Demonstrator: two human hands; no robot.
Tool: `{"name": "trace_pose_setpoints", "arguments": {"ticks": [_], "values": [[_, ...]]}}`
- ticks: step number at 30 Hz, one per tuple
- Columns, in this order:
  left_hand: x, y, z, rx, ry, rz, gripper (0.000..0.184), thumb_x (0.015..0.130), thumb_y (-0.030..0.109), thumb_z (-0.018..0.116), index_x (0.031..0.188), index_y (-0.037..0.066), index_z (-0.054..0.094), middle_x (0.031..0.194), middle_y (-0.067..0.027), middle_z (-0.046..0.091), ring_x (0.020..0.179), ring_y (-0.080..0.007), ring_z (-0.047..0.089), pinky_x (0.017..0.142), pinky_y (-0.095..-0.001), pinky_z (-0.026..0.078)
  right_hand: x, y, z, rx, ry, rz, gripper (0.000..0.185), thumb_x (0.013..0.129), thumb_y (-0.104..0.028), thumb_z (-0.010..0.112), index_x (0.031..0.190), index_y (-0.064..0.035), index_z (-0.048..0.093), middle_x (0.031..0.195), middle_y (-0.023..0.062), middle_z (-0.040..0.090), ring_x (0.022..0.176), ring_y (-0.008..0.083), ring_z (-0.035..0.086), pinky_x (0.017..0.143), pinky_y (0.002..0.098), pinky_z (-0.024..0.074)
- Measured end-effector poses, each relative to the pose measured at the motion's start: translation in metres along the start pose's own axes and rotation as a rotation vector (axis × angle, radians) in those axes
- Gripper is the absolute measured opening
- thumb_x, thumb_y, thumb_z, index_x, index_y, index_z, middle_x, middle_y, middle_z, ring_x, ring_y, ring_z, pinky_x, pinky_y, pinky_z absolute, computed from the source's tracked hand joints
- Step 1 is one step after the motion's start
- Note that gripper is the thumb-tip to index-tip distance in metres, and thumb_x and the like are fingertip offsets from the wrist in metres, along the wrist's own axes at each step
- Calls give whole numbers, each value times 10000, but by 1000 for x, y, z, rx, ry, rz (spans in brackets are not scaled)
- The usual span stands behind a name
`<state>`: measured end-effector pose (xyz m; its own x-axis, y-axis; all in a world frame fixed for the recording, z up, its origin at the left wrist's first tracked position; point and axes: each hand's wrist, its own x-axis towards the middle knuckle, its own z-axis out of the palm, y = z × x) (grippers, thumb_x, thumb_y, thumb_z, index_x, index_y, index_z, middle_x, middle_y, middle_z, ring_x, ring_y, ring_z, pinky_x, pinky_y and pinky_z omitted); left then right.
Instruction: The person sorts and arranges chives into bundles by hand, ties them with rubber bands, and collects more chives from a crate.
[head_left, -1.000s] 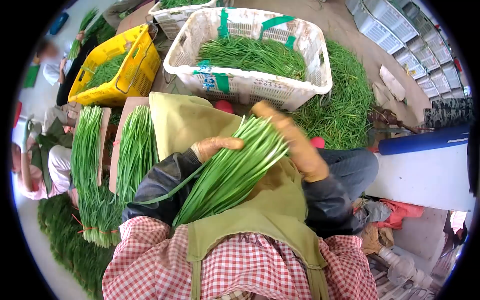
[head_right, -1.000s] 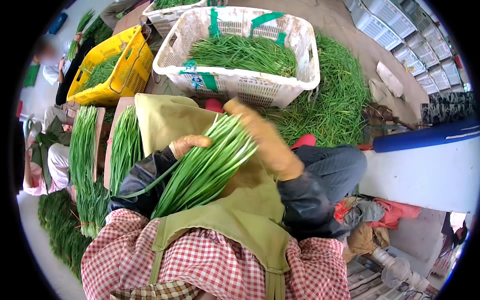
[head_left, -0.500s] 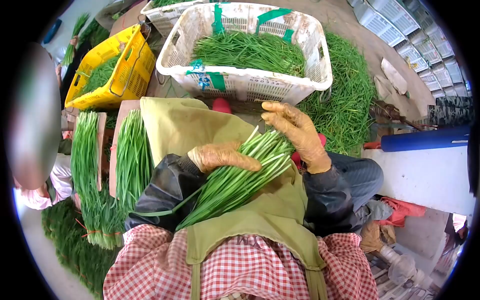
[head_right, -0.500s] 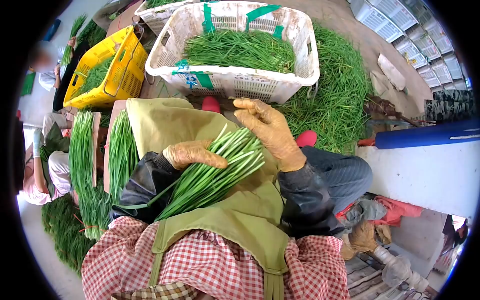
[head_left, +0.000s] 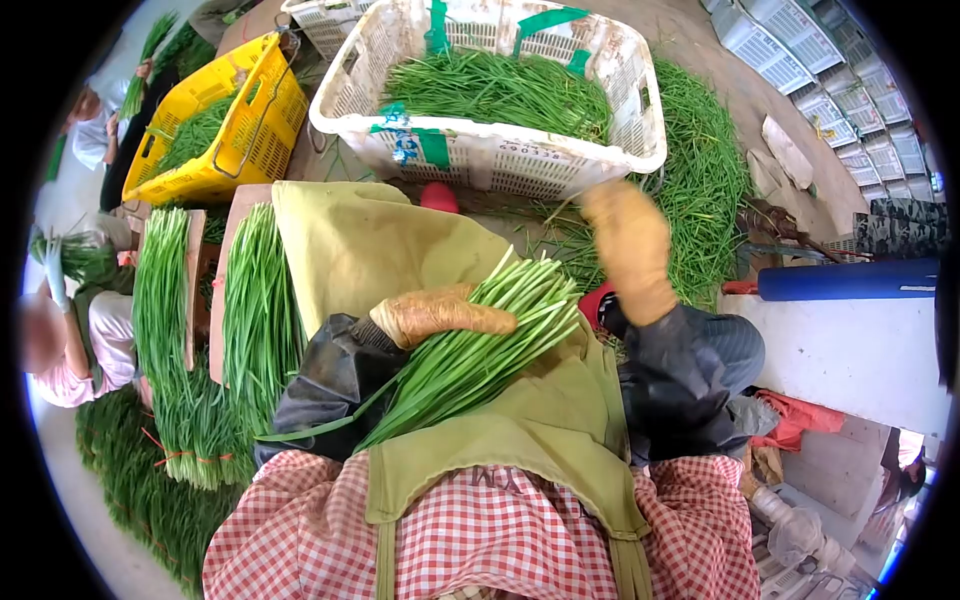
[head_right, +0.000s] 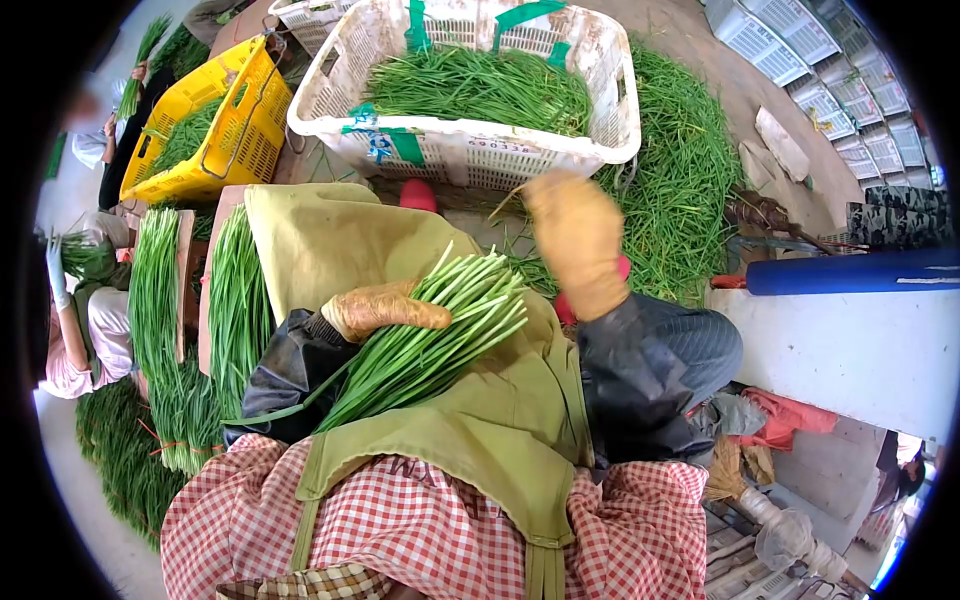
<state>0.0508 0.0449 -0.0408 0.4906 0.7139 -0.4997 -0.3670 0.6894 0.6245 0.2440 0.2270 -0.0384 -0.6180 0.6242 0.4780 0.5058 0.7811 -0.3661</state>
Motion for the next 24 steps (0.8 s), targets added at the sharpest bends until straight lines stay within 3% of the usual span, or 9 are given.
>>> {"name": "trace_pose_setpoints", "arguments": {"ticks": [3,4,6,7,10,12,13,17,24], "values": [[-5,5,7,85,28,79,630,908,126,662,1431,7,333,1158,-91,657,1030,-143,627,876,-250,533,8,28,-15,61,-139,397,294,967,-277,543,997,-6,651,923,146,667,853,280,649,744,364,516],[-9,10,13,153,52,145,688,899,78,664,1459,7,272,1157,-102,662,1048,-145,626,894,-251,533,5,20,-20,59,-141,395,294,967,-277,543,997,-6,651,923,146,667,853,280,649,744,364,516],[-11,14,19,91,58,91,797,888,80,681,1489,-3,164,1160,-128,662,1070,-147,616,922,-256,522,-5,-3,-23,862,-325,334,265,942,-212,599,1104,-7,639,954,78,649,922,187,622,812,314,499],[-8,12,18,235,120,108,818,881,103,697,1489,-11,163,1154,-128,662,1061,-145,615,914,-256,518,-11,-12,-25,955,-468,328,301,915,-169,637,1181,-28,621,980,28,621,976,136,573,862,293,477],[-4,10,22,427,249,95,920,826,204,778,1481,-36,178,1154,-123,650,1047,-133,601,891,-264,499,-20,-18,-15,585,-626,32,217,845,-127,680,1035,-25,655,986,84,634,948,176,610,855,299,489],[-6,10,22,491,375,162,770,757,364,828,1289,-15,419,1080,-101,624,999,-167,591,852,-295,489,-24,-24,-12,635,-598,119,157,803,-73,695,935,-2,648,989,111,631,938,198,617,847,309,494],[-5,3,18,364,354,241,630,793,310,799,1231,-5,474,1049,-93,622,956,-156,592,827,-291,490,-24,-27,-12,806,-512,167,133,794,-53,698,906,-1,648,994,109,633,945,198,615,845,316,495],[-4,-5,3,-238,324,306,339,857,203,674,1112,-1,581,986,-74,639,814,-140,610,763,-274,512,-21,-39,-21,1079,-419,278,71,773,5,696,826,-16,653,1066,101,645,981,195,607,880,339,485],[-4,-8,-12,-513,376,261,213,845,228,591,908,26,621,842,-63,646,746,-160,609,718,-294,520,-15,4,-8,1428,-52,568,11,779,-29,648,783,-37,654,949,135,697,895,215,650,861,355,505]]}}
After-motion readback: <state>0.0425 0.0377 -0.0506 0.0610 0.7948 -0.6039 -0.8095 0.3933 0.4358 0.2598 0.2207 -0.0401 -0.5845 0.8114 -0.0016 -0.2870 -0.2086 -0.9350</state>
